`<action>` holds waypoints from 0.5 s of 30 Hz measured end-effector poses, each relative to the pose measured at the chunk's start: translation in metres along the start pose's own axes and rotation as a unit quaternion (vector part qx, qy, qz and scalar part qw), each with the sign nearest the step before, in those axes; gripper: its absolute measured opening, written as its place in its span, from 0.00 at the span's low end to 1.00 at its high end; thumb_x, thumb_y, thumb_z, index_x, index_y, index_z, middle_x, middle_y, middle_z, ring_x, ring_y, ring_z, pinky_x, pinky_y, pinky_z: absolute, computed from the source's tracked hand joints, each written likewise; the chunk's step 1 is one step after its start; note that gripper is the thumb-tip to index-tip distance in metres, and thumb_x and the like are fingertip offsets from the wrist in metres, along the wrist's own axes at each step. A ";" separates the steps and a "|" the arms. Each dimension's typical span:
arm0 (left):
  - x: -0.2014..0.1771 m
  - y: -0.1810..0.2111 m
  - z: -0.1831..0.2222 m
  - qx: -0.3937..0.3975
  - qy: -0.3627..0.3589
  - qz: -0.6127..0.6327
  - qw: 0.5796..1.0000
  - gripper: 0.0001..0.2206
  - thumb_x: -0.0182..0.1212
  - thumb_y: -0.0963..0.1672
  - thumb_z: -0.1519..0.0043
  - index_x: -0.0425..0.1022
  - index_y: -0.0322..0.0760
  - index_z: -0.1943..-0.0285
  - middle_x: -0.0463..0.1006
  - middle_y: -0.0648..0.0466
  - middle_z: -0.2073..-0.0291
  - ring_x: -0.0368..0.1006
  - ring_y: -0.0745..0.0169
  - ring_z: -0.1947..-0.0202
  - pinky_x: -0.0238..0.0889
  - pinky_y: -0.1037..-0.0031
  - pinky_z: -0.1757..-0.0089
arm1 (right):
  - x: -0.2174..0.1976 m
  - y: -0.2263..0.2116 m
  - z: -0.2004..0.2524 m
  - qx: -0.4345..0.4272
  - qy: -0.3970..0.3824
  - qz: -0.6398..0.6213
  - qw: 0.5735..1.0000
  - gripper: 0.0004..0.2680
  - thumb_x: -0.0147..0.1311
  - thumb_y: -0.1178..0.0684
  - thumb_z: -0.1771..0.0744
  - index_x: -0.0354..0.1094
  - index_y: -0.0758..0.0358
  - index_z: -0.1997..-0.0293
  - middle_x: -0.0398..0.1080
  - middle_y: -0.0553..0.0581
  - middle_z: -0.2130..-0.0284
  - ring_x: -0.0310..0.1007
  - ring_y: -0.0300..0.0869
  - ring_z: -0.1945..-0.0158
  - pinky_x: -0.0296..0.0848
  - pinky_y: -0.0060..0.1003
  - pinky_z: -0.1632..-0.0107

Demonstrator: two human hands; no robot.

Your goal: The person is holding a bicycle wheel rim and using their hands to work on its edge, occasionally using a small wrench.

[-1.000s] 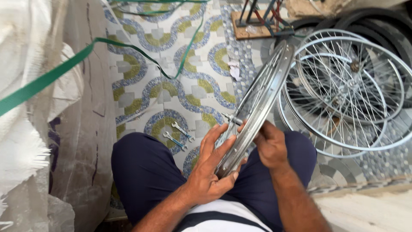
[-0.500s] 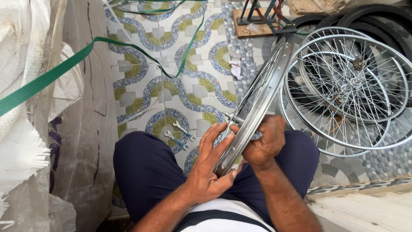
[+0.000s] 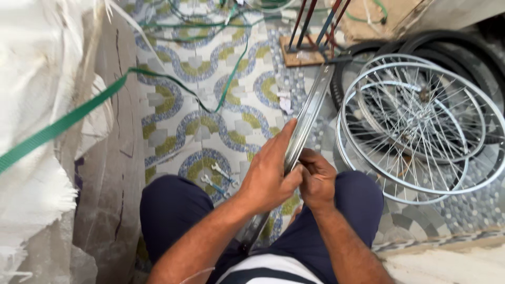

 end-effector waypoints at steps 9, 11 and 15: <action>-0.002 -0.002 0.079 0.110 0.051 0.023 0.992 0.34 0.61 0.36 0.43 0.55 0.20 0.25 0.77 0.33 0.50 0.80 0.40 0.55 0.73 0.59 0.53 | -0.025 -0.061 -0.027 -0.129 0.076 0.008 0.989 0.07 0.60 0.60 0.30 0.72 0.67 0.48 0.76 0.65 0.50 0.79 0.46 0.48 0.80 0.39 0.43; 0.004 -0.014 0.099 0.116 0.060 0.013 0.991 0.33 0.62 0.36 0.44 0.56 0.18 0.27 0.77 0.31 0.49 0.79 0.39 0.55 0.73 0.59 0.52 | -0.025 -0.060 -0.033 -0.125 0.073 0.008 0.989 0.07 0.60 0.59 0.30 0.72 0.67 0.48 0.75 0.65 0.50 0.79 0.45 0.47 0.81 0.40 0.42; 0.011 -0.025 0.127 0.169 0.082 -0.024 0.982 0.34 0.63 0.35 0.45 0.54 0.18 0.28 0.75 0.30 0.48 0.78 0.33 0.48 0.71 0.53 0.44 | -0.016 -0.049 -0.034 -0.095 0.023 0.030 0.995 0.08 0.62 0.60 0.31 0.72 0.69 0.48 0.76 0.65 0.48 0.79 0.42 0.49 0.80 0.34 0.48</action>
Point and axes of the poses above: each hand's wrist, its own z-axis away from the middle knuckle, its own x-axis out of the palm, y = z × x, the point moved 8 cm from there along -z, towards the middle knuckle
